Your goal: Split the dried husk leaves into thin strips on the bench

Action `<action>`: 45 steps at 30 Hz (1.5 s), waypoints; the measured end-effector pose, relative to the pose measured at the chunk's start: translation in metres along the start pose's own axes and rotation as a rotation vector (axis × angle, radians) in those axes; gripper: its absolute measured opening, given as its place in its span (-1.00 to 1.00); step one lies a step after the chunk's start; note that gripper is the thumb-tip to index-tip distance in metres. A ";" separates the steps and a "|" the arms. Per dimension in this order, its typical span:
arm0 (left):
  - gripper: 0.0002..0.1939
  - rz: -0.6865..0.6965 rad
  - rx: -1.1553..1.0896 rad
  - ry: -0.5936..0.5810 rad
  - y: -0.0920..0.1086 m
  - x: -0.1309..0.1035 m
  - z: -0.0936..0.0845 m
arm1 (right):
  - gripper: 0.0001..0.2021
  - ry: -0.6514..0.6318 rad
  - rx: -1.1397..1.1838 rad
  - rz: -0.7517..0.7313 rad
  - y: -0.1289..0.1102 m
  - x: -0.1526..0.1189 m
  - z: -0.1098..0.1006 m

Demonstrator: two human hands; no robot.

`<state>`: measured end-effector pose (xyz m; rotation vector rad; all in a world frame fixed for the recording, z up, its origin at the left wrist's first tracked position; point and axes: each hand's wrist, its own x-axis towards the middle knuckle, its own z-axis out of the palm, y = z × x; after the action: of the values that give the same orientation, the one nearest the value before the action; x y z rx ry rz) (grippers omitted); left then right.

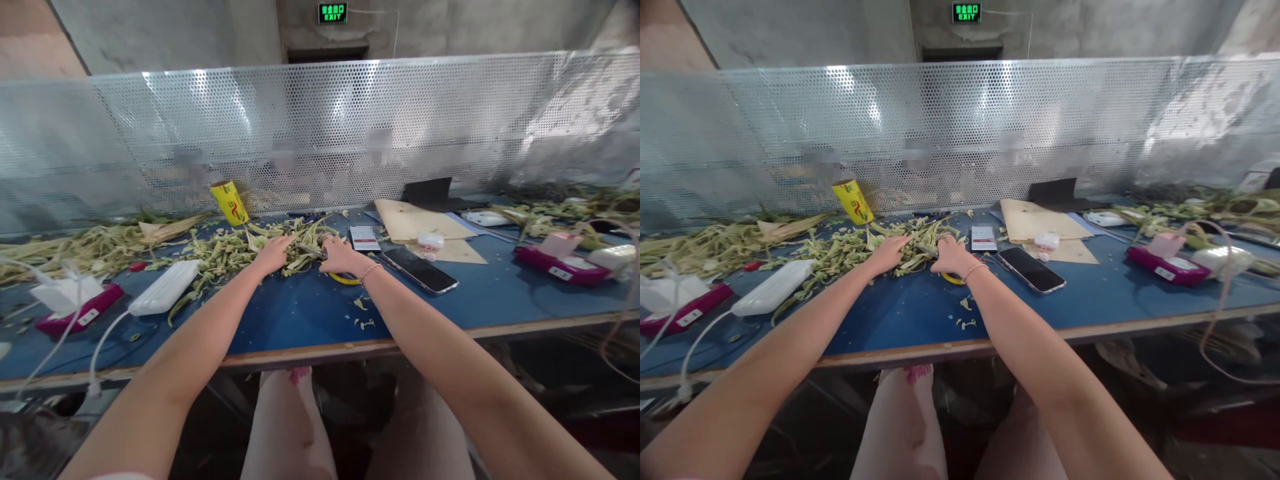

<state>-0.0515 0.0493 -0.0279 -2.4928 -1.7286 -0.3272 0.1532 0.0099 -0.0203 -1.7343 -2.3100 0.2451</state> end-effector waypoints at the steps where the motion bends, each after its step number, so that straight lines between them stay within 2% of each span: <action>1: -0.43 -0.022 0.008 -0.009 0.002 -0.001 -0.001 | -0.45 -0.018 -0.005 0.008 -0.001 -0.001 -0.001; 7: -0.60 -0.136 0.067 0.041 0.007 -0.006 -0.005 | -0.44 -0.094 -0.030 0.078 -0.009 -0.008 -0.007; 12: -0.65 -0.188 0.083 0.073 0.006 -0.007 -0.007 | -0.42 -0.058 -0.039 0.096 -0.011 -0.009 -0.009; 15: -0.70 -0.221 -0.005 0.168 0.004 -0.005 -0.008 | -0.45 -0.058 -0.031 0.096 -0.009 -0.007 -0.007; 18: -0.72 -0.267 -0.281 0.360 -0.001 0.000 -0.010 | -0.46 -0.059 -0.016 0.098 -0.006 -0.003 -0.003; 22: -0.78 -0.316 -0.865 0.618 -0.009 0.005 -0.014 | -0.50 -0.023 0.014 0.089 -0.005 -0.001 -0.001; 26: -0.86 -0.394 -1.271 0.643 -0.008 0.006 -0.016 | -0.57 0.029 0.061 0.102 -0.006 -0.005 -0.005; 28: -0.87 -0.419 -1.395 0.661 -0.005 0.006 -0.019 | -0.61 0.052 0.086 0.099 -0.007 -0.007 -0.007; 30: -0.86 -0.445 -1.445 0.741 -0.005 0.006 -0.022 | -0.65 0.067 0.106 0.091 -0.007 -0.007 -0.008; 32: -0.86 -0.499 -1.388 0.857 -0.009 0.007 -0.025 | -0.67 0.070 0.118 0.074 -0.006 -0.007 -0.007; 35: -0.88 -0.640 -1.113 0.993 -0.022 0.007 -0.027 | -0.68 0.056 0.120 0.056 -0.005 -0.005 -0.005; 36: -0.88 -0.699 -0.999 0.996 -0.026 0.006 -0.027 | -0.68 0.050 0.118 0.057 -0.005 -0.004 -0.005; 39: -0.81 -0.802 -0.703 0.886 -0.037 0.000 -0.025 | -0.67 0.037 0.111 0.063 -0.006 -0.004 -0.005; 40: -0.76 -0.762 -0.610 0.843 -0.039 -0.003 -0.025 | -0.66 0.032 0.111 0.067 -0.006 -0.004 -0.005; 43: -0.69 -0.462 -0.290 0.700 -0.041 -0.007 -0.023 | -0.64 0.036 0.116 0.072 -0.007 -0.005 -0.006; 45: -0.65 -0.330 -0.125 0.574 -0.041 -0.003 -0.025 | -0.65 0.043 0.124 0.065 -0.008 -0.005 -0.005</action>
<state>-0.0936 0.0566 -0.0062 -1.8872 -1.8745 -1.0807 0.1489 0.0032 -0.0137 -1.7375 -2.1626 0.3513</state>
